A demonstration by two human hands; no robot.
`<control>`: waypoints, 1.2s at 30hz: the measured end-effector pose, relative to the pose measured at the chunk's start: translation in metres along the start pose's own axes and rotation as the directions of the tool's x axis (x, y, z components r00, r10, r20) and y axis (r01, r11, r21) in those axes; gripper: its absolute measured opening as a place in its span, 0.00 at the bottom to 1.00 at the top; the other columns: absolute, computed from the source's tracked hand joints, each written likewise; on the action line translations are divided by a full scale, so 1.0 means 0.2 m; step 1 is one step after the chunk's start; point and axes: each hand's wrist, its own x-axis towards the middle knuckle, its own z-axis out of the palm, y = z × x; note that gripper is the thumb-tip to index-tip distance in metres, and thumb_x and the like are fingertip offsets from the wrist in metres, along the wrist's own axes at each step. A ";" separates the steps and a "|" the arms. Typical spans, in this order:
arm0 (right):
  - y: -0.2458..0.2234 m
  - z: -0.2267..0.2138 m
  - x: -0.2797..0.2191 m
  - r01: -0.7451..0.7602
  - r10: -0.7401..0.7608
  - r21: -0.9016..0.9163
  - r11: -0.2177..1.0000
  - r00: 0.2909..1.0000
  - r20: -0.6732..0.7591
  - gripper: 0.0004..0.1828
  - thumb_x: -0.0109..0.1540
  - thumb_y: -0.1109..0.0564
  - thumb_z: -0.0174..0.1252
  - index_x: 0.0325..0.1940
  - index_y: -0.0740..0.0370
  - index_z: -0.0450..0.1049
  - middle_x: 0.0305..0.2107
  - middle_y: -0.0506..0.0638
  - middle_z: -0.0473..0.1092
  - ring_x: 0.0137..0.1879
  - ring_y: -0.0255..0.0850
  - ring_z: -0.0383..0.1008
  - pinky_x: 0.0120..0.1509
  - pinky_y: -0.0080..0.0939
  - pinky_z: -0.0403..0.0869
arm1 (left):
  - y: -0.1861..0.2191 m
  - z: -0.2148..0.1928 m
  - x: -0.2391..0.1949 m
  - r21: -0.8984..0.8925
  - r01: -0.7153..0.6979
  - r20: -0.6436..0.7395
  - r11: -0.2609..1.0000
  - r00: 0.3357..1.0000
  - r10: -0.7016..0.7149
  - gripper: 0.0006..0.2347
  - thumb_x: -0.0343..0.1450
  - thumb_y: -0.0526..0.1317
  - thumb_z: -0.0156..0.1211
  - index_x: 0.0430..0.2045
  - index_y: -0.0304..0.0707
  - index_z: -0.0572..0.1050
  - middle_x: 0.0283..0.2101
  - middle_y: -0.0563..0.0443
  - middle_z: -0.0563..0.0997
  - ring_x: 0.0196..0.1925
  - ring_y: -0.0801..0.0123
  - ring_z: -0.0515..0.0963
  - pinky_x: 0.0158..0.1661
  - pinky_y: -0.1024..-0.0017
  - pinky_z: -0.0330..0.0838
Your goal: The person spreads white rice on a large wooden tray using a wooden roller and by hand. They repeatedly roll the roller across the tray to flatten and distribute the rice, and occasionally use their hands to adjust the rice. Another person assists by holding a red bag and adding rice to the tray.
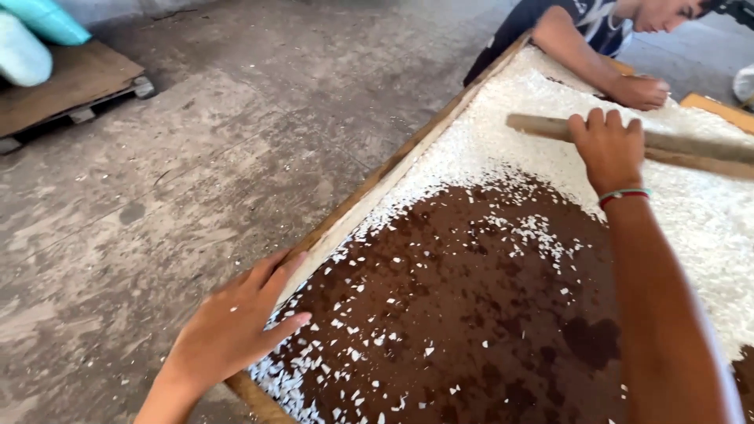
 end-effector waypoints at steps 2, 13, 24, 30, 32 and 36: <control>0.01 -0.15 0.03 0.014 -0.016 0.042 0.999 0.999 0.039 0.18 0.57 0.57 0.60 0.48 0.44 0.66 0.35 0.39 0.67 0.41 0.36 0.70 0.35 0.36 0.68 | 0.00 0.00 -0.02 -0.032 -0.011 -0.007 0.999 1.000 0.011 0.32 0.72 0.62 0.43 0.71 0.55 0.48 0.74 0.57 0.52 0.64 0.58 0.71 0.51 0.51 0.76; -0.34 -1.07 -0.29 0.147 -0.535 0.947 0.286 0.844 0.031 0.30 0.66 0.42 0.49 0.71 0.44 0.54 0.45 0.51 0.74 0.31 0.40 0.81 0.24 0.36 0.83 | -0.04 0.04 -0.03 -0.056 -0.140 -0.118 0.989 0.984 0.133 0.28 0.76 0.56 0.37 0.72 0.55 0.44 0.75 0.43 0.47 0.70 0.47 0.56 0.61 0.46 0.65; -0.64 -1.20 -0.12 0.072 -0.493 0.861 0.503 0.843 0.217 0.41 0.60 0.21 0.45 0.67 0.47 0.63 0.47 0.47 0.70 0.29 0.34 0.75 0.15 0.35 0.73 | -0.16 0.20 0.06 0.152 -0.354 -0.354 0.923 0.852 0.385 0.29 0.75 0.59 0.46 0.67 0.43 0.55 0.71 0.29 0.55 0.47 0.54 0.79 0.43 0.60 0.81; -0.61 -0.89 -0.03 0.071 -0.424 0.750 0.657 0.858 0.290 0.41 0.61 0.21 0.38 0.67 0.47 0.62 0.44 0.47 0.71 0.25 0.31 0.73 0.16 0.31 0.73 | -0.19 0.31 0.11 0.339 -0.254 -0.423 0.906 0.819 0.388 0.31 0.70 0.67 0.45 0.64 0.52 0.61 0.71 0.36 0.58 0.30 0.66 0.81 0.27 0.70 0.79; -0.59 -0.77 -0.02 0.036 -0.451 0.731 0.682 0.807 0.381 0.40 0.62 0.22 0.36 0.69 0.45 0.58 0.46 0.48 0.69 0.26 0.30 0.73 0.17 0.29 0.73 | -0.19 0.37 0.11 0.384 -0.210 -0.499 0.899 0.772 0.393 0.31 0.67 0.70 0.49 0.61 0.56 0.67 0.69 0.40 0.63 0.23 0.68 0.81 0.21 0.71 0.77; -0.54 -0.51 0.04 -0.081 -0.371 0.663 0.744 0.776 0.511 0.43 0.61 0.22 0.29 0.70 0.45 0.60 0.44 0.44 0.71 0.32 0.32 0.77 0.21 0.29 0.76 | -0.21 0.57 0.17 0.208 -0.156 -0.636 0.966 0.729 0.255 0.21 0.69 0.53 0.38 0.55 0.66 0.73 0.65 0.54 0.70 0.28 0.71 0.81 0.29 0.72 0.74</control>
